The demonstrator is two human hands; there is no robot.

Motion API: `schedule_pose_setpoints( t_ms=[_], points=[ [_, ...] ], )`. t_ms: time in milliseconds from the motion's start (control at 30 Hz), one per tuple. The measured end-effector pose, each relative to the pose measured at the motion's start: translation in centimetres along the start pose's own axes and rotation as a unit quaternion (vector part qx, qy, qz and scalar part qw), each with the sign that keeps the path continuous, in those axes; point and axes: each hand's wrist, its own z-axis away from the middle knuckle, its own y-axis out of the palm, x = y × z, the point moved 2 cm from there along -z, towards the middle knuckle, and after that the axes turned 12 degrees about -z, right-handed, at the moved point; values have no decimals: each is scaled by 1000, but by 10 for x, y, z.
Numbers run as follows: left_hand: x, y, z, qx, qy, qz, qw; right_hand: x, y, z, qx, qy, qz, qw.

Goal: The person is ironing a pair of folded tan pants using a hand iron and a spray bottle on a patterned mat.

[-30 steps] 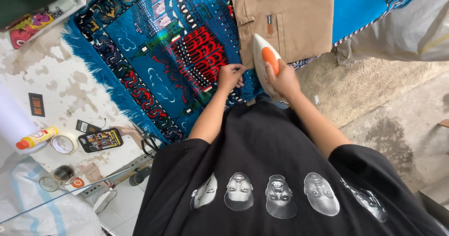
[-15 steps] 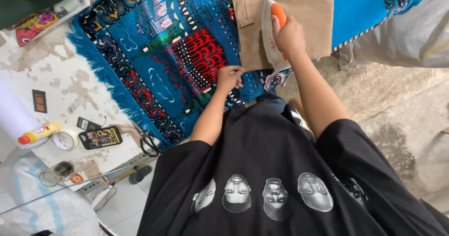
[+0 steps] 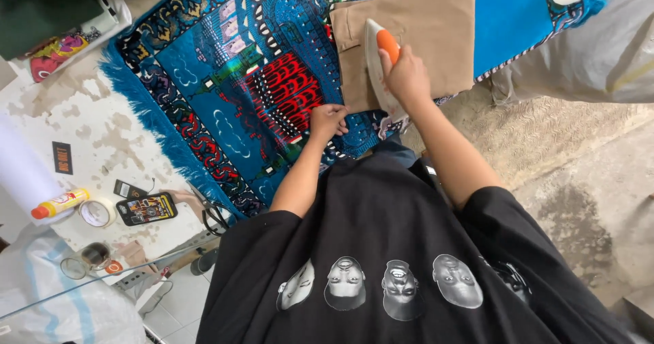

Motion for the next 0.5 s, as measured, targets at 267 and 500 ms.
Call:
schedule_pose_setpoints(
  t_ms=[267, 500],
  points=[
    [7, 7, -6, -39, 18, -9, 999, -75, -107, -35, -69, 121, -16, 990],
    [36, 16, -26, -64, 13, 15, 998, -193, -131, -63, -189, 96, -10, 977]
  ],
)
